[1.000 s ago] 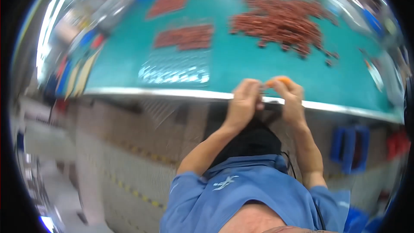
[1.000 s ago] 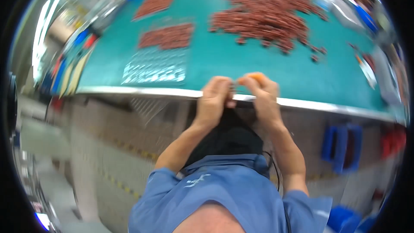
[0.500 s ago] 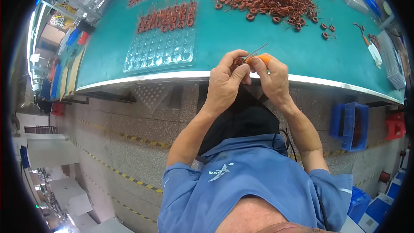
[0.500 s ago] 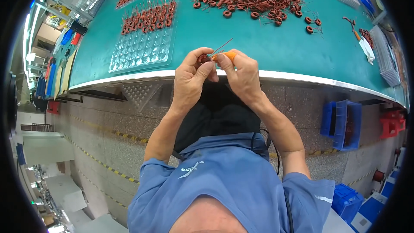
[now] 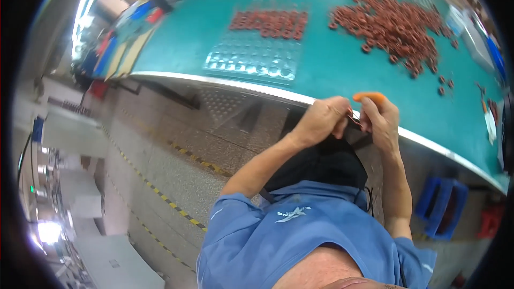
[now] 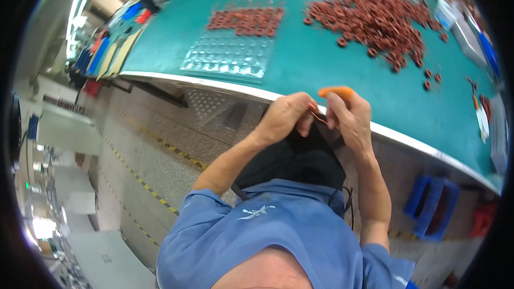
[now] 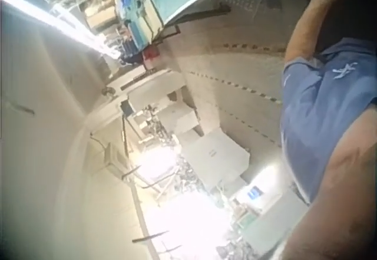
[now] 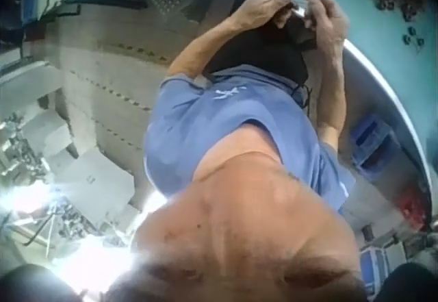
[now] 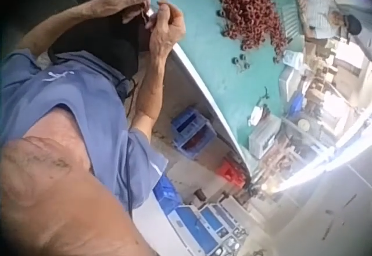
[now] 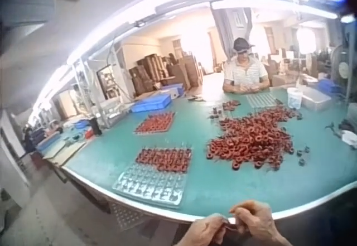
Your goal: The person is assembling electronic components by threading wires through small toroidal cores and placing them into a tray.
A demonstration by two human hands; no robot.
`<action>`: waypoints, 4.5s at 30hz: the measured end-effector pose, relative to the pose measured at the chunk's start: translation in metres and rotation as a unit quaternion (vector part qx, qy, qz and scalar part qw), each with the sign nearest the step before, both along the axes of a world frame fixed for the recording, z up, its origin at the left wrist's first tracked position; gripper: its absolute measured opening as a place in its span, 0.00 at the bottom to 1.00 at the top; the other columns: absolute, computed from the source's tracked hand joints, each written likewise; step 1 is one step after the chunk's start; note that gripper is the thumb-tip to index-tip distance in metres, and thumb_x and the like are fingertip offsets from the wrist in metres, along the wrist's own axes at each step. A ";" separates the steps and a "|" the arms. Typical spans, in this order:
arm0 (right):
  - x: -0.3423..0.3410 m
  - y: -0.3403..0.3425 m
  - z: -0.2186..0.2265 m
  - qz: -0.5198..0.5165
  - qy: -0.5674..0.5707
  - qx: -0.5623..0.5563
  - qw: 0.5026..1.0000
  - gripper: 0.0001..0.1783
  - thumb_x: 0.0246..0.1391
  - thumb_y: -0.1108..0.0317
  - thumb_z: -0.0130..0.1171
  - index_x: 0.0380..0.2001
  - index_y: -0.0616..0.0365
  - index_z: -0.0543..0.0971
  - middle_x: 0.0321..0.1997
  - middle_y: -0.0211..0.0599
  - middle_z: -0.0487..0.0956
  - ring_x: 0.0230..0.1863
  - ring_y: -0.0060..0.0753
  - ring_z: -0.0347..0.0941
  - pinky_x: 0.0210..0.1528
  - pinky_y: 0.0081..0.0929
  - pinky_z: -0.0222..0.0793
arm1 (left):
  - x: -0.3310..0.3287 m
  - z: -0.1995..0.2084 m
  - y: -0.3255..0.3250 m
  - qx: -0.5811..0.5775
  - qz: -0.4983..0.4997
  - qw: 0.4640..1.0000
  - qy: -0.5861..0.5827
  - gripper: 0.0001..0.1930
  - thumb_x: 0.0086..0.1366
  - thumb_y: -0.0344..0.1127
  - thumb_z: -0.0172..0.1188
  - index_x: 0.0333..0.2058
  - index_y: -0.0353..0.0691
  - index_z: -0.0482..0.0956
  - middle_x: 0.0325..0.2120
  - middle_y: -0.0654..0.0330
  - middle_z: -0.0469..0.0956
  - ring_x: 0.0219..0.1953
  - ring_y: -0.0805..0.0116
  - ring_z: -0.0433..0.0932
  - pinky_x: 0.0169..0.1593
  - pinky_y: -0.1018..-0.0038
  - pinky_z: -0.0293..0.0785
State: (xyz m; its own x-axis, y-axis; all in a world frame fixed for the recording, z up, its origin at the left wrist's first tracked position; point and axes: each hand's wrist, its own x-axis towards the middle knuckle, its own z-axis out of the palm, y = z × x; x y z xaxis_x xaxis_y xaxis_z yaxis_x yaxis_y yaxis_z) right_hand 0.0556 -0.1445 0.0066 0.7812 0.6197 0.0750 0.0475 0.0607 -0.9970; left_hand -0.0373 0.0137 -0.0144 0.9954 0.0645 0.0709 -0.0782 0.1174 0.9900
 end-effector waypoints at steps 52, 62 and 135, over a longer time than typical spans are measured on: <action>-0.003 0.007 0.011 0.009 0.167 0.067 0.984 0.11 0.54 0.65 0.60 0.29 0.64 0.77 0.18 0.28 0.73 0.14 0.14 0.65 0.14 0.13 0.56 | 0.003 0.051 0.013 0.514 0.037 0.845 -0.145 0.13 0.60 0.32 0.63 0.40 0.34 0.70 0.27 0.59 0.72 0.29 0.68 0.76 0.36 0.74 0.73; -0.007 0.013 0.016 0.108 0.217 0.129 0.962 0.16 0.54 0.66 0.61 0.42 0.66 0.78 0.25 0.27 0.72 0.21 0.16 0.65 0.23 0.14 0.59 | -0.010 0.015 -0.012 -0.074 0.051 0.987 -0.135 0.14 0.72 0.32 0.47 0.50 0.35 0.57 0.29 0.55 0.73 0.28 0.72 0.72 0.35 0.77 0.72; 0.029 -0.014 0.050 -0.138 -0.187 0.092 0.968 0.16 0.63 0.61 0.54 0.42 0.64 0.81 0.25 0.30 0.79 0.27 0.16 0.73 0.30 0.16 0.72 | 0.005 0.092 -0.021 0.236 0.115 0.944 -0.202 0.22 0.63 0.29 0.59 0.54 0.31 0.65 0.45 0.47 0.77 0.43 0.64 0.79 0.44 0.70 0.75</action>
